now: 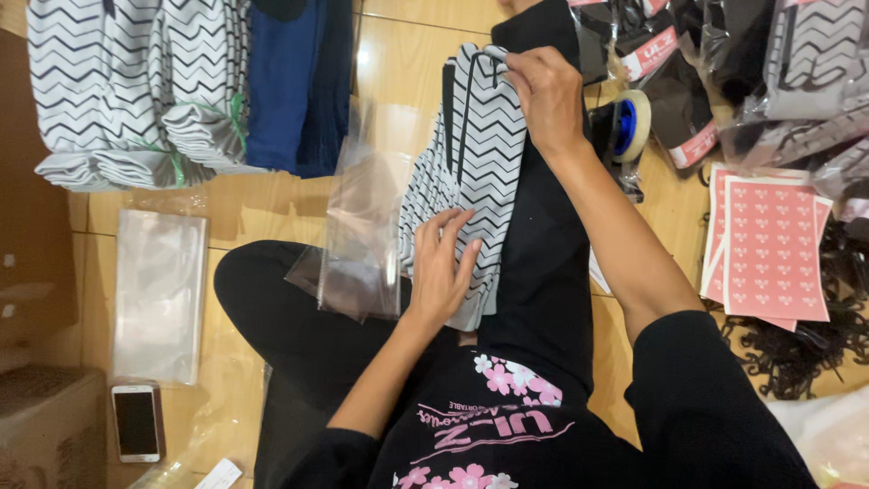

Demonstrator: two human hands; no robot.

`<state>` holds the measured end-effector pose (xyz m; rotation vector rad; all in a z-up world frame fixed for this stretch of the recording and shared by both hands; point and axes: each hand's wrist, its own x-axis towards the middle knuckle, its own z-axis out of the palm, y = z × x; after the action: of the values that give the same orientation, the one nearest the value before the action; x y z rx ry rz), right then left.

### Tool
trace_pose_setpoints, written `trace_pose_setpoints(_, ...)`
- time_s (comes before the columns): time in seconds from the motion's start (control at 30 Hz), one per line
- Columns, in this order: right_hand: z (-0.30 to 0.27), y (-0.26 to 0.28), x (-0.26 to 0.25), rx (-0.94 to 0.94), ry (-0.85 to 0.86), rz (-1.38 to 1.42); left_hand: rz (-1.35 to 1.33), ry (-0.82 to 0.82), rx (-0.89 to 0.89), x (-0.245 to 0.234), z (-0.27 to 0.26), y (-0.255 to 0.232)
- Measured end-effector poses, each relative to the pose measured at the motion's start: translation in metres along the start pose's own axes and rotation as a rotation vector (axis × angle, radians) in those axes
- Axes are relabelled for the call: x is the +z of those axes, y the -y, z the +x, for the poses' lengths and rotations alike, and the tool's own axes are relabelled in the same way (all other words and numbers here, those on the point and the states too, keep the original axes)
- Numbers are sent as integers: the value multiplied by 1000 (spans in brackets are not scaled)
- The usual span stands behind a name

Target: The person prepares and packs socks by hand. The person picks up patterned socks, attaches a plastic label hook or brand card to the pairs, and slides them into transparent plastic packaging bags one by one.

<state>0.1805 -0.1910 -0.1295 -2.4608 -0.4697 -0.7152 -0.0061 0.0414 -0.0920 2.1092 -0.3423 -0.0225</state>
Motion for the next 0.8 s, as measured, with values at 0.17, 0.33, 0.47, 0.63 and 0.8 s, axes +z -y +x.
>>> trace_pose_setpoints(0.17, 4, 59, -71, 282, 120, 229, -684, 210, -313, 16, 37, 1)
trace_pose_setpoints(0.33, -46, 141, -147, -46, 314, 392, -1694, 570, -787, 6, 42, 5)
trace_pose_setpoints(0.47, -101, 171, -149, 328, 224, 655, -1482, 424, -908, -6, 30, -25)
trace_pose_setpoints(0.63, -179, 145, -117, 810, 55, 834, -1500, 608, -742, 12, 59, -74)
trace_pose_setpoints(0.8, -219, 130, -106, 1143, -116, 924, -1203, 480, -689, 129, 100, 28)
